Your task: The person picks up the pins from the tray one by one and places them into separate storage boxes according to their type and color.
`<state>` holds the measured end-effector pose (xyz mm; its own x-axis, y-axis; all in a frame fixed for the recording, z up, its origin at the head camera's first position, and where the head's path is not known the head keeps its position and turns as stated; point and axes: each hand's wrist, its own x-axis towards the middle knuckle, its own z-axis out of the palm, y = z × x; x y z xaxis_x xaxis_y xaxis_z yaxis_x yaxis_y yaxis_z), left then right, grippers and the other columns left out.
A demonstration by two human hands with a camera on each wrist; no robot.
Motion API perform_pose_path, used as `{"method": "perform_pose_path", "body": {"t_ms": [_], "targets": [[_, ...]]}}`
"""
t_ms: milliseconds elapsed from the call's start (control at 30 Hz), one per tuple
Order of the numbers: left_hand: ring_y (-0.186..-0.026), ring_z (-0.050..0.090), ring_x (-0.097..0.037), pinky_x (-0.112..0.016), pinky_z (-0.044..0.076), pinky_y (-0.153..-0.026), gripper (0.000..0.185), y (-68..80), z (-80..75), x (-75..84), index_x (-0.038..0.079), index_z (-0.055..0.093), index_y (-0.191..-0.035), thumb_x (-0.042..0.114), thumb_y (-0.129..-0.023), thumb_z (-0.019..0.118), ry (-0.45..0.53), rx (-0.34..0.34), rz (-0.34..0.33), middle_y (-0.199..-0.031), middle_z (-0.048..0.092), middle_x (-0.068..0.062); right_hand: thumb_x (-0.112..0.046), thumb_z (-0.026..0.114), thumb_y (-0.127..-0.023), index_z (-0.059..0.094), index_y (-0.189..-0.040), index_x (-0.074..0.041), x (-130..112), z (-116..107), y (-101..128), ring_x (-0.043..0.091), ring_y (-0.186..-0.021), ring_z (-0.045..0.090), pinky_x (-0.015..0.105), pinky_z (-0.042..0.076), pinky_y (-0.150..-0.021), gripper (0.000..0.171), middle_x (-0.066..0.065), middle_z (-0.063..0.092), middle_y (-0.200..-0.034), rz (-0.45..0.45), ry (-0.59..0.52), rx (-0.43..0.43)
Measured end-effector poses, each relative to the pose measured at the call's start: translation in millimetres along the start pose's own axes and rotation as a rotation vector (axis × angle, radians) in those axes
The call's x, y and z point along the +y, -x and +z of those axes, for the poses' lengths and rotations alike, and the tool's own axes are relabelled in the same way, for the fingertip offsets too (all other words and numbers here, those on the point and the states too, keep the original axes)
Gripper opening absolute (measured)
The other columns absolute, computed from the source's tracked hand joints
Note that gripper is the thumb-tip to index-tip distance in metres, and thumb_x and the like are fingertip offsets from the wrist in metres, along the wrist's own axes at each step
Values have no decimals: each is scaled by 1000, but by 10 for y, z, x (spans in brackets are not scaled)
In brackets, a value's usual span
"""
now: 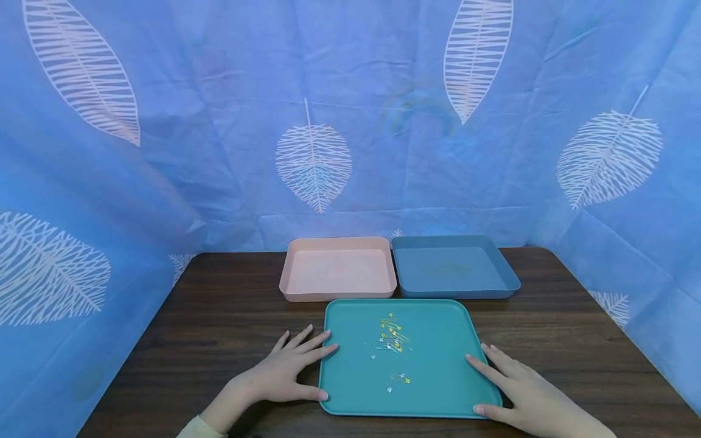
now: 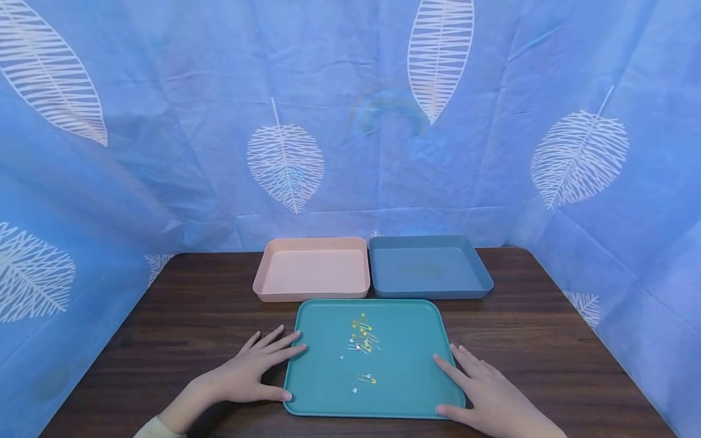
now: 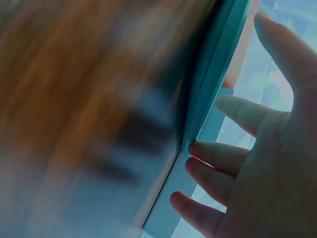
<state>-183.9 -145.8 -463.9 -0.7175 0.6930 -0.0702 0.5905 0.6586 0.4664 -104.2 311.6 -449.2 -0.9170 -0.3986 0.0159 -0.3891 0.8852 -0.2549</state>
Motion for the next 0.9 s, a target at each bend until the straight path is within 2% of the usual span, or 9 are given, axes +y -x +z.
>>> {"method": "perform_pose_path", "body": {"t_ms": [233, 400, 500, 667, 900], "targets": [[-152, 9, -38, -76, 5, -108, 84, 52, -79, -25, 33, 32, -152, 66, -81, 64, 45, -12, -17, -163, 22, 1, -66, 58, -83, 43, -148, -25, -53, 40, -22, 48, -131, 44, 65, 42, -93, 78, 24, 40, -150, -17, -1, -14], [-152, 8, -37, -76, 4, -108, 87, 80, -78, -59, 35, 33, -152, 70, -79, 63, 33, -22, -45, -163, 22, 3, -67, 58, -83, 42, -148, -25, -88, 54, -35, 49, -131, 44, 65, 40, -94, 78, 24, 40, -150, -32, -11, -22], [-152, 10, -37, -75, 6, -109, 86, 73, -73, -83, 36, 34, -151, 70, -78, 63, 17, -6, -39, -162, 24, 2, -67, 58, -83, 42, -148, -25, -104, 36, -40, 48, -131, 44, 65, 40, -95, 79, 24, 40, -151, -34, -12, -26], [-150, 18, -37, -74, 11, -110, 78, 48, -84, -118, 32, 41, -148, 66, -81, 64, -14, 75, 7, -159, 34, 0, -68, 58, -82, 45, -147, -22, -101, -12, -89, 48, -130, 45, 64, 43, -93, 81, 22, 44, -148, -67, 33, -7], [-145, 32, -36, -71, 21, -110, 66, -40, -194, -158, 24, 50, -143, 58, -87, 63, -62, 253, 58, -151, 46, -5, -65, 60, -83, 50, -143, -17, -124, -121, -274, 47, -130, 47, 64, 44, -93, 78, 20, 48, -145, -121, 66, 38]]}}
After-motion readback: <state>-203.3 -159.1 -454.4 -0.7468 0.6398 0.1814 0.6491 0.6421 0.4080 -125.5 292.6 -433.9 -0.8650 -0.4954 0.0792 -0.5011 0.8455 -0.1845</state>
